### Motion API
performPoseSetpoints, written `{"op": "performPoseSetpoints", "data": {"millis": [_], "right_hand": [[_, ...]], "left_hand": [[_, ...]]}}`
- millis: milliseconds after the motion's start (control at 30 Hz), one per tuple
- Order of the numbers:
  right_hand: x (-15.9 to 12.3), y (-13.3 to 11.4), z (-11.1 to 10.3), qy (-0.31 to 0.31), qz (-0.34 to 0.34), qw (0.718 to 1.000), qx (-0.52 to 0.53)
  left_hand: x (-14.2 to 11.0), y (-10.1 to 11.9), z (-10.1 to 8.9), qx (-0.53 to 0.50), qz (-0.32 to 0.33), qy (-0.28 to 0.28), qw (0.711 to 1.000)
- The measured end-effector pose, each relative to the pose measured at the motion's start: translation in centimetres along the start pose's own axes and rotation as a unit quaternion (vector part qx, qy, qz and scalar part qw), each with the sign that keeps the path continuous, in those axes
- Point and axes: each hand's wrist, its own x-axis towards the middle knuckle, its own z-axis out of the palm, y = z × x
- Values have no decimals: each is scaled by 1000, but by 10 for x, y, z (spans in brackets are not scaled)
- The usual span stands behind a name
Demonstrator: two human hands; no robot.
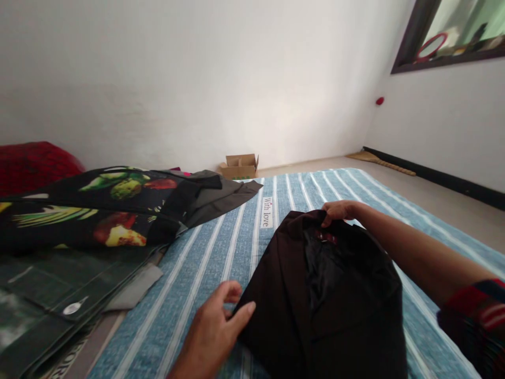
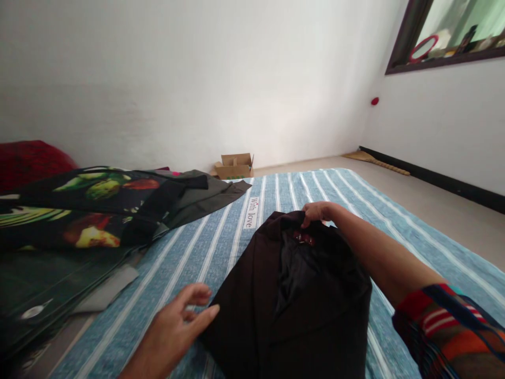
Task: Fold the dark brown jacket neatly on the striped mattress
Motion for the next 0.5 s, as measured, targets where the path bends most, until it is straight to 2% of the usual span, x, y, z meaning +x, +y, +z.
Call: {"op": "performPoseSetpoints", "data": {"millis": [33, 67, 133, 200, 267, 333, 400, 500], "right_hand": [[-1, 0, -2, -4, -2, 1000, 0], [-3, 1, -4, -8, -5, 1000, 1], [-8, 1, -7, -15, -12, 1000, 5], [-15, -2, -10, -24, -22, 999, 8], [-21, -8, -15, -36, -35, 999, 9], [-24, -21, -19, -52, -49, 997, 14], [-21, -38, -20, -68, -70, 995, 5], [3, -63, -8, -80, -97, 991, -48]], "left_hand": [[14, 3, -1, 10, 8, -3, 1000], [26, 6, -1, 8, 8, -31, 999], [40, 10, 1, -16, -12, -116, 993], [42, 12, 5, -68, -40, -211, 974], [32, 10, 8, -135, -69, -262, 953], [18, 6, 8, -193, -98, -253, 943], [5, -3, 5, -225, -120, -216, 943], [-5, -19, 0, -176, -119, -144, 966]]}}
